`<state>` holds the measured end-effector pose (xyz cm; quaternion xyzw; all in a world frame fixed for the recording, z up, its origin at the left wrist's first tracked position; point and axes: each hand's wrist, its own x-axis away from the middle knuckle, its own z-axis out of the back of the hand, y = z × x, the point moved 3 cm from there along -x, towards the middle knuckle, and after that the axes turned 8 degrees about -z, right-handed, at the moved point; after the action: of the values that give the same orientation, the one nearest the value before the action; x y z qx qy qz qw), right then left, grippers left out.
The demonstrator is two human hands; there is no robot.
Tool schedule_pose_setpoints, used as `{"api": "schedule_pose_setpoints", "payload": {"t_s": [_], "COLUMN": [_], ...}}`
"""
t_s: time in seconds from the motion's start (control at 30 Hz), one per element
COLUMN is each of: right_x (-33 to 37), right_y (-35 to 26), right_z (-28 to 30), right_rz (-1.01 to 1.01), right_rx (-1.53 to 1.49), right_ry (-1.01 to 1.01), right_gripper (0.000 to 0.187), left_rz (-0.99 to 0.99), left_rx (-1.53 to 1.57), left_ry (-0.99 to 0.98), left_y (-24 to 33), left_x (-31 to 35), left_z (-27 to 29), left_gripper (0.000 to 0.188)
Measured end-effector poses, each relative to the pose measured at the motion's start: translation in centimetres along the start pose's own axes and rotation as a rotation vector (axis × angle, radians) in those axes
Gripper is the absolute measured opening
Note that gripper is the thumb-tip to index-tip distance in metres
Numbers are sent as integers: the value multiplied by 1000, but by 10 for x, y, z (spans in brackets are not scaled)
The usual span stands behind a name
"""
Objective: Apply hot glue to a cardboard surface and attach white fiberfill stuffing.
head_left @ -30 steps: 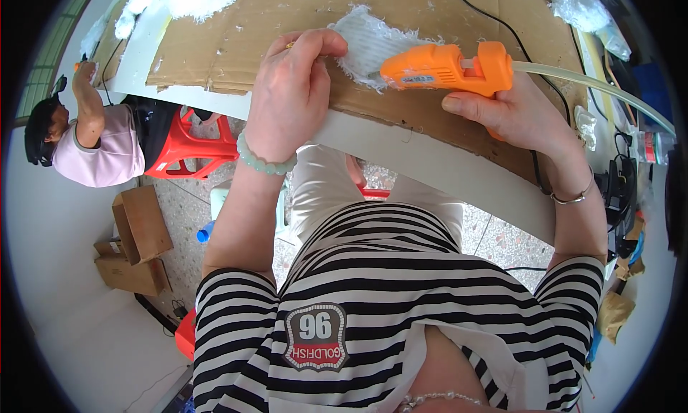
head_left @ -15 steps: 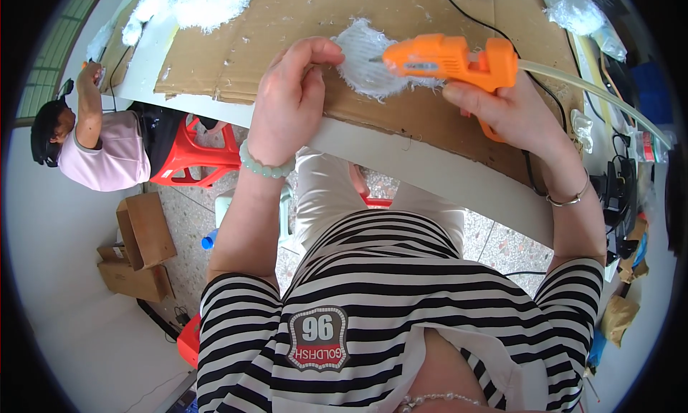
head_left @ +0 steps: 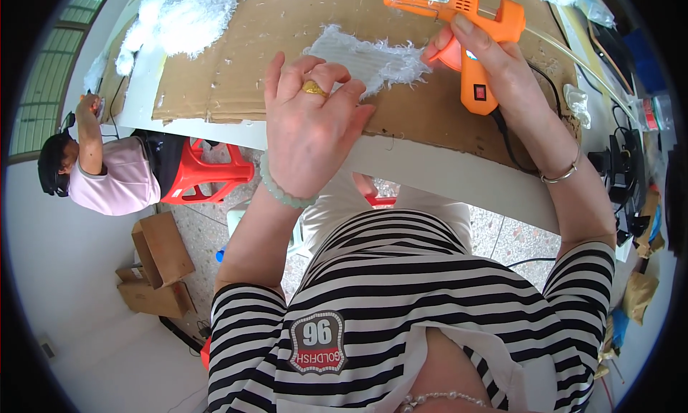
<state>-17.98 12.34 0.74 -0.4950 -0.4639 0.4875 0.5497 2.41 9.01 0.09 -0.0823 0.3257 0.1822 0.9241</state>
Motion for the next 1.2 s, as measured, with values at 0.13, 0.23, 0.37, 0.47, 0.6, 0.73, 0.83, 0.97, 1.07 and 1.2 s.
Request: {"api": "schedule_pose_setpoints", "payload": {"t_s": [0.13,0.23,0.37,0.47,0.6,0.73,0.83,0.97,1.07,1.2], "right_x": [-1,-4,-5,-4,-4,-6,-5,-5,-5,-5], "right_y": [5,12,15,15,17,19,18,20,21,20], "right_z": [1,3,4,3,4,4,2,1,1,4], "right_rz": [59,60,41,38,21,34,37,20,6,14], "right_rx": [15,-32,-76,-79,-137,-151,-157,-146,-152,-102], "right_ry": [-31,-32,-41,-45,-16,-32,-35,-16,-3,-32], "right_gripper": [42,42,43,40,36,34,34,34,34,35], "left_rz": [-74,18,61,120,204,130,-7,-8,-14,125], "left_rx": [-44,63,44,28,70,54,-88,-68,40,48], "left_ry": [48,33,1,-62,63,124,-39,-140,-6,58], "left_y": [-5,-15,-20,-26,-33,-18,8,0,-20,-36], "left_x": [-8,-10,-15,-15,-15,-8,-13,-17,-13,8], "left_z": [-12,-17,-16,-22,-15,0,3,-8,2,17], "left_gripper": [17,13,13,11,9,12,17,20,21,23]}}
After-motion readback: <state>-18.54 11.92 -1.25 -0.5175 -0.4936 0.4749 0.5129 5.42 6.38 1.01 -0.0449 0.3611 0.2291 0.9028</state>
